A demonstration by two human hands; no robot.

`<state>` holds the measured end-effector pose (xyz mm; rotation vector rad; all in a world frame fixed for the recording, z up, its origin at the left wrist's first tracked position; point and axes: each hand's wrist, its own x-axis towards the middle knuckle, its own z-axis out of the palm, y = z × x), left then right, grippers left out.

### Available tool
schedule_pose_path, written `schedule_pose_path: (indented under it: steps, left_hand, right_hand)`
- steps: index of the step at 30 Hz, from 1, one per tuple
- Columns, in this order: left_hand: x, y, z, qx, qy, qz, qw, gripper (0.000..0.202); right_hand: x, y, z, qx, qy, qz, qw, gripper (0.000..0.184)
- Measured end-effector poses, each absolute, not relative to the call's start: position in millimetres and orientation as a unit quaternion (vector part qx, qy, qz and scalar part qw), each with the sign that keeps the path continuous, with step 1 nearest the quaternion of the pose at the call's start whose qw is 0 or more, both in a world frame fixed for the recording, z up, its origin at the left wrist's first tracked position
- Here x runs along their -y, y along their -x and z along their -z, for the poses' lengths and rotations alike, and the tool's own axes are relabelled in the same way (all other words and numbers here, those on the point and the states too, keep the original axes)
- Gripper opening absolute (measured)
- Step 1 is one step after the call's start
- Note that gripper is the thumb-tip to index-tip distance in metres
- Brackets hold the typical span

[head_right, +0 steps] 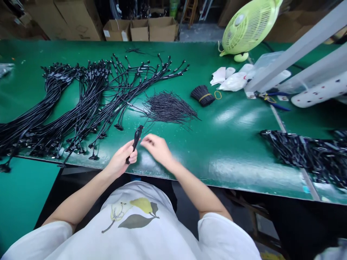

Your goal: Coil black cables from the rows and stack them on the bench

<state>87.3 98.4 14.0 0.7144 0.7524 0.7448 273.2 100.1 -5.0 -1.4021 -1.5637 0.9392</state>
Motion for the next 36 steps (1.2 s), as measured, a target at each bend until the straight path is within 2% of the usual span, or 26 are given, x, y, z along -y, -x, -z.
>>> schedule_pose_path:
  steps: [1, 3, 6, 8, 10, 12, 17, 20, 25, 27, 29, 32, 36]
  left_hand:
    - [-97.8, -86.6, -12.4, -0.356, -0.344, -0.358, 0.792, 0.056]
    - [-97.0, -81.3, -8.8, -0.383, -0.4, -0.381, 0.74, 0.047]
    - [-95.4, -68.3, -4.0, -0.446, -0.553, -0.383, 0.59, 0.033]
    - [-94.5, -60.1, -1.2, -0.48, -0.637, -0.365, 0.48, 0.023]
    - [-94.8, -53.6, 1.7, -0.5, -0.676, -0.346, 0.417, 0.015]
    - [-96.8, -47.9, 5.5, -0.496, -0.682, -0.311, 0.438, 0.014]
    - [-102.2, -36.5, 16.1, -0.44, -0.553, -0.25, 0.662, 0.018]
    - [-101.7, -34.8, 18.0, -0.435, -0.509, -0.245, 0.701, 0.019]
    - [-95.0, -39.4, 9.3, -0.454, -0.483, -0.264, 0.701, 0.009]
    - [-92.4, -40.8, 3.1, -0.457, -0.475, -0.273, 0.7, 0.005]
    - [-92.4, -41.7, -2.6, -0.456, -0.46, -0.301, 0.7, 0.014]
    - [-99.5, -43.8, -7.6, -0.44, -0.401, -0.382, 0.708, 0.023]
    - [-112.1, -40.7, -14.6, -0.403, -0.352, -0.468, 0.704, 0.035]
  right_hand:
    - [-90.6, -257.9, 5.6, 0.627, 0.528, -0.406, 0.403, 0.017]
    - [-77.4, -238.4, 4.8, 0.67, 0.515, -0.37, 0.387, 0.016]
    - [-71.8, -231.0, -0.5, 0.791, 0.504, -0.137, 0.32, 0.021]
    - [-75.7, -231.0, -4.8, 0.866, 0.421, 0.035, 0.266, 0.026]
    - [-82.1, -230.0, -9.7, 0.913, 0.313, 0.145, 0.218, 0.027]
    - [-87.2, -227.3, -16.1, 0.932, 0.25, 0.198, 0.17, 0.027]
    - [-85.4, -216.3, -36.8, 0.944, 0.183, 0.266, 0.071, 0.025]
    - [-78.6, -205.2, -43.8, 0.941, 0.163, 0.296, 0.017, 0.026]
    - [-77.0, -193.0, -41.4, 0.937, 0.159, 0.303, -0.075, 0.028]
    - [-83.6, -194.5, -39.1, 0.942, 0.17, 0.279, -0.075, 0.029]
    - [-92.4, -197.0, -37.5, 0.947, 0.216, 0.23, -0.054, 0.028]
    - [-102.6, -194.9, -36.7, 0.927, 0.357, 0.11, 0.008, 0.024]
    - [-104.4, -184.3, -33.6, 0.836, 0.486, -0.111, 0.228, 0.028]
